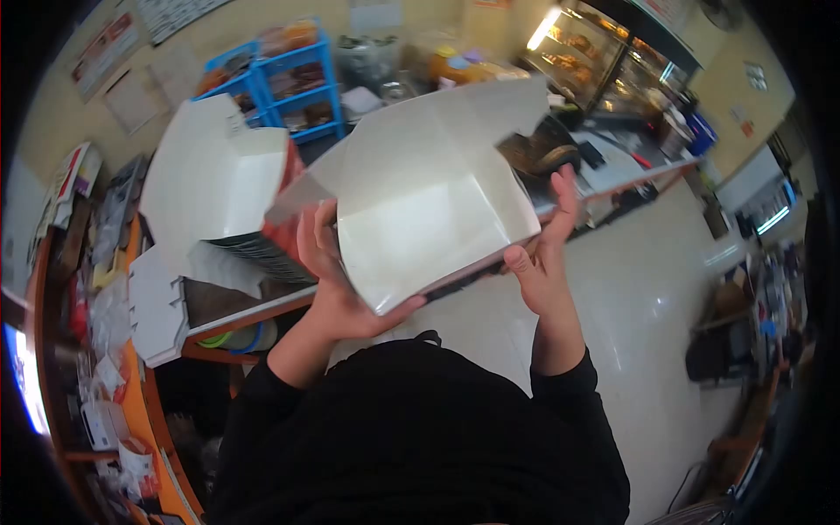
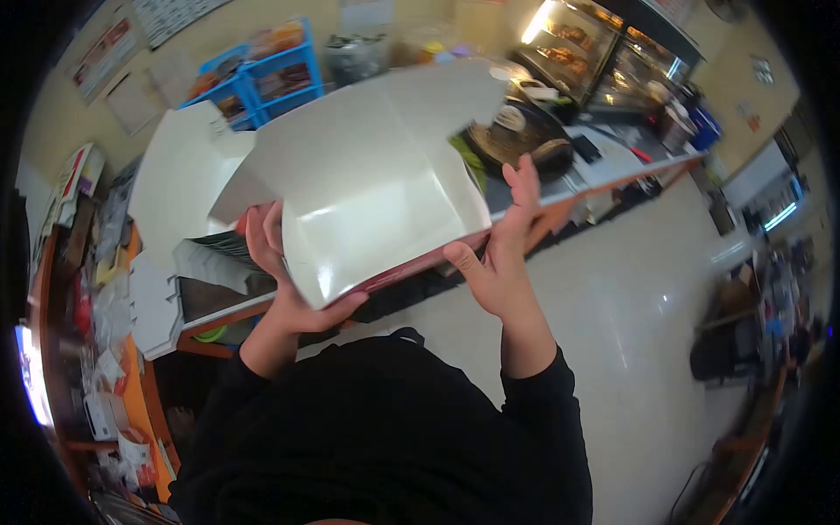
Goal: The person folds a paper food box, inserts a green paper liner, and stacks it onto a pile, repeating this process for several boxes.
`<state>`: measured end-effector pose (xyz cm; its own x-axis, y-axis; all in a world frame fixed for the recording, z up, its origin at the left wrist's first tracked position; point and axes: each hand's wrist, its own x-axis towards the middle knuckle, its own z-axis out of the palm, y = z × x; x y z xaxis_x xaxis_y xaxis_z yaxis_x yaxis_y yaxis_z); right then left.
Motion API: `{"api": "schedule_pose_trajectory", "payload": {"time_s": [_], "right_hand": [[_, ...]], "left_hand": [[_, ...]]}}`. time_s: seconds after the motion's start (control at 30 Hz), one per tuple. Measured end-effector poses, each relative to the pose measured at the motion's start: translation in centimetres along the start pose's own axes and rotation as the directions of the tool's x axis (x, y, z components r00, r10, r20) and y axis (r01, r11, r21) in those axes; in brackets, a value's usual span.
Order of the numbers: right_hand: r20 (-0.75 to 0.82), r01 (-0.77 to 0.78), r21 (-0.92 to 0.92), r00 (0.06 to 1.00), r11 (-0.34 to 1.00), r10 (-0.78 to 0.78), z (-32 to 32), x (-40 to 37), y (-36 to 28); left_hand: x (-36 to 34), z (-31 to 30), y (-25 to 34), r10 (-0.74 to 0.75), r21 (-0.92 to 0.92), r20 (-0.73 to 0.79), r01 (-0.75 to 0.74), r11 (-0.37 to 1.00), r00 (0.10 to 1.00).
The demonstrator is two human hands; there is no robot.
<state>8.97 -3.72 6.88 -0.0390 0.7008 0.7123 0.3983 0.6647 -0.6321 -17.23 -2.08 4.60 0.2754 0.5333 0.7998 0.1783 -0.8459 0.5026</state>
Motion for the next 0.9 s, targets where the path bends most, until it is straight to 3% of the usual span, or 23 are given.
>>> {"api": "schedule_pose_trajectory", "payload": {"time_s": [0.03,0.07,0.1,0.13,0.17,0.23,0.27,0.33,0.37,0.43,0.47,0.57,0.6,0.7,0.73,0.77,0.83,0.9], "right_hand": [[-0.057,0.123,-0.219,0.989,0.968,-0.138,1.9,2.3,-1.0],[0.147,0.303,-0.273,0.951,0.913,-0.272,3.8,4.2,-2.3],[0.431,0.403,-0.294,0.865,0.867,-0.256,5.8,5.7,-5.6],[0.499,0.447,-0.25,0.82,0.859,-0.282,8.8,6.2,-6.8],[0.561,0.487,-0.204,0.769,0.849,-0.307,11.0,6.6,-7.5],[0.625,0.379,-0.139,0.75,0.915,-0.215,13.5,7.7,-7.3],[0.662,0.325,-0.113,0.73,0.939,-0.172,14.8,8.4,-7.1],[0.57,0.383,0.01,0.756,0.924,-0.32,16.5,10.1,-6.1],[0.567,0.318,0.085,0.763,0.944,-0.308,16.8,11.4,-6.0],[0.609,0.138,0.211,0.756,0.968,-0.241,17.3,15.1,-6.1],[0.65,0.02,0.251,0.737,0.968,-0.184,17.4,17.5,-6.3],[0.776,-0.166,0.217,0.628,0.962,-0.066,19.2,23.0,-8.4],[0.777,-0.135,0.215,0.624,0.967,-0.086,20.4,23.6,-9.1],[0.81,-0.16,0.407,0.518,0.899,-0.275,24.5,24.0,-9.1],[0.797,0.004,0.422,0.474,0.907,-0.373,25.5,23.7,-9.5],[0.859,0.146,0.331,0.362,0.932,-0.362,25.6,23.9,-10.4],[0.897,0.331,0.116,0.37,0.937,-0.241,28.0,22.2,-9.4],[0.961,0.362,-0.042,0.27,0.931,-0.061,28.9,21.0,-9.6]], "left_hand": [[0.5,-0.9,-0.1,0.02,0.165,-0.076,-0.007,0.986,0.997],[0.2,-1.1,-1.3,0.006,0.23,-0.128,0.024,0.973,0.992],[-0.2,-1.4,-2.5,-0.008,0.291,-0.18,0.061,0.955,0.984],[-0.5,-1.7,-3.7,-0.022,0.346,-0.231,0.103,0.933,0.973],[-0.2,-2.7,-3.9,0.075,0.424,-0.243,0.036,0.905,0.967],[0.4,-4.6,-4.5,0.268,0.584,-0.26,-0.07,0.809,0.928],[0.6,-5.0,-5.2,0.344,0.566,-0.36,-0.09,0.819,0.867],[-1.4,-6.1,-7.3,0.297,0.562,-0.447,0.006,0.827,0.844],[-2.4,-6.7,-8.3,0.272,0.555,-0.488,0.054,0.83,0.829],[-3.6,-10.2,-7.2,0.105,0.697,-0.287,0.132,0.705,0.952],[-3.2,-11.1,-5.7,-0.085,0.82,-0.197,0.211,0.532,0.977],[-4.6,-11.9,-6.2,-0.091,0.79,-0.155,0.179,0.587,0.984],[-4.1,-11.9,-5.9,-0.045,0.758,-0.241,0.217,0.615,0.97],[-4.9,-12.1,-6.4,-0.044,0.718,-0.279,0.239,0.654,0.959],[-4.9,-12.2,-6.3,-0.035,0.736,-0.271,0.23,0.637,0.962],[-4.8,-12.3,-6.1,-0.027,0.752,-0.262,0.222,0.621,0.965],[-4.9,-12.2,-6.0,-0.008,0.765,-0.244,0.198,0.613,0.97],[-5.3,-12.0,-6.6,0.024,0.759,-0.223,0.158,0.632,0.975]]}}
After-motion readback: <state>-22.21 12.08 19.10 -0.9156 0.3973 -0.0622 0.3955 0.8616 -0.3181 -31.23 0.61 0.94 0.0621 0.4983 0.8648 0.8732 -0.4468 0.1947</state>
